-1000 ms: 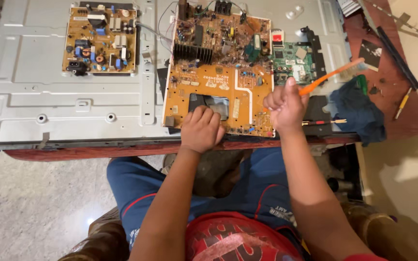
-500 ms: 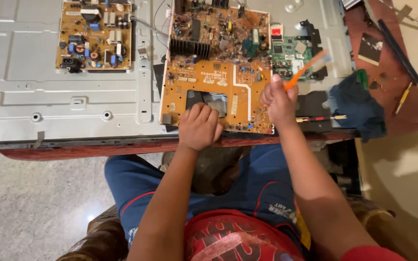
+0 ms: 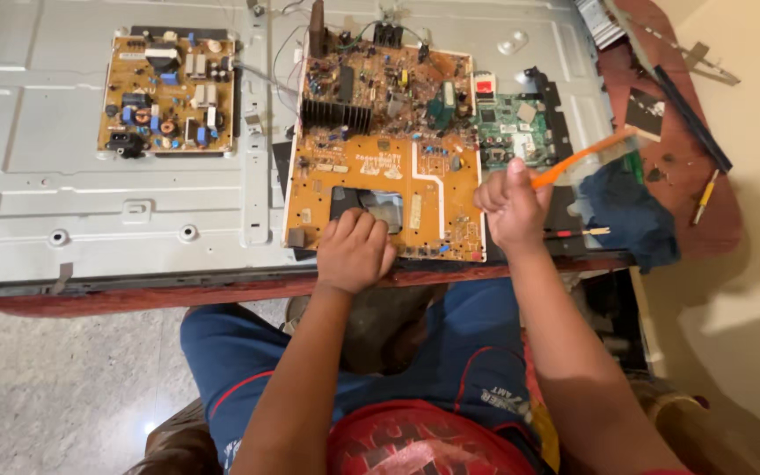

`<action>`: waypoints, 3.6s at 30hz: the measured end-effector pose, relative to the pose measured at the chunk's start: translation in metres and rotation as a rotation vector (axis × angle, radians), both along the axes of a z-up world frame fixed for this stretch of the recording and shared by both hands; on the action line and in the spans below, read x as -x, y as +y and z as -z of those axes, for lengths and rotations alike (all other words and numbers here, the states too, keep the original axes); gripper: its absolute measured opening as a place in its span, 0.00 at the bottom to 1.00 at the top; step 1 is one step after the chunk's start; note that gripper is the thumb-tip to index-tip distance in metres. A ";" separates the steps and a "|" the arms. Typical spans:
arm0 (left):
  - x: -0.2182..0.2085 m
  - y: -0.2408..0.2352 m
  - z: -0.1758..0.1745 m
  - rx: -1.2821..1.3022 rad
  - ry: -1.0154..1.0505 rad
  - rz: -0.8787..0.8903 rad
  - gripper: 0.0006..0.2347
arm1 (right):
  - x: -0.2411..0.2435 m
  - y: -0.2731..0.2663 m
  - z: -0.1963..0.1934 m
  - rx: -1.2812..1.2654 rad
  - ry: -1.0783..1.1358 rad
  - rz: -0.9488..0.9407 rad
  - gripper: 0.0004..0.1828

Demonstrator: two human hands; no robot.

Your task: The person uses a small brush to clean dust and debris from a disassembled circuit board placed on a table. They hold the board steady with one hand while brushing different areas with the other, focusing on the surface and around components.

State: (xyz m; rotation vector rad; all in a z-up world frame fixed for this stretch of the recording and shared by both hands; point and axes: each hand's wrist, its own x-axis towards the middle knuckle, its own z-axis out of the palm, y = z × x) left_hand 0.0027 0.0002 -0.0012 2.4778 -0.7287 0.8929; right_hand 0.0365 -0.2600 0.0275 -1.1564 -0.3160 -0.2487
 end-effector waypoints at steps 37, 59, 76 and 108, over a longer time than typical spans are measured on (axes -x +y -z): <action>-0.002 0.000 0.011 0.016 -0.004 0.020 0.08 | -0.010 -0.030 -0.049 -0.005 -0.130 0.032 0.29; 0.004 0.002 0.005 0.040 -0.008 0.023 0.08 | 0.076 0.004 -0.026 0.134 0.456 0.105 0.11; 0.001 -0.001 0.005 0.019 -0.010 0.006 0.07 | 0.095 0.020 -0.040 -0.027 0.213 -0.038 0.13; 0.001 0.001 0.009 0.008 0.001 0.012 0.08 | 0.091 0.030 -0.032 0.338 0.367 0.078 0.16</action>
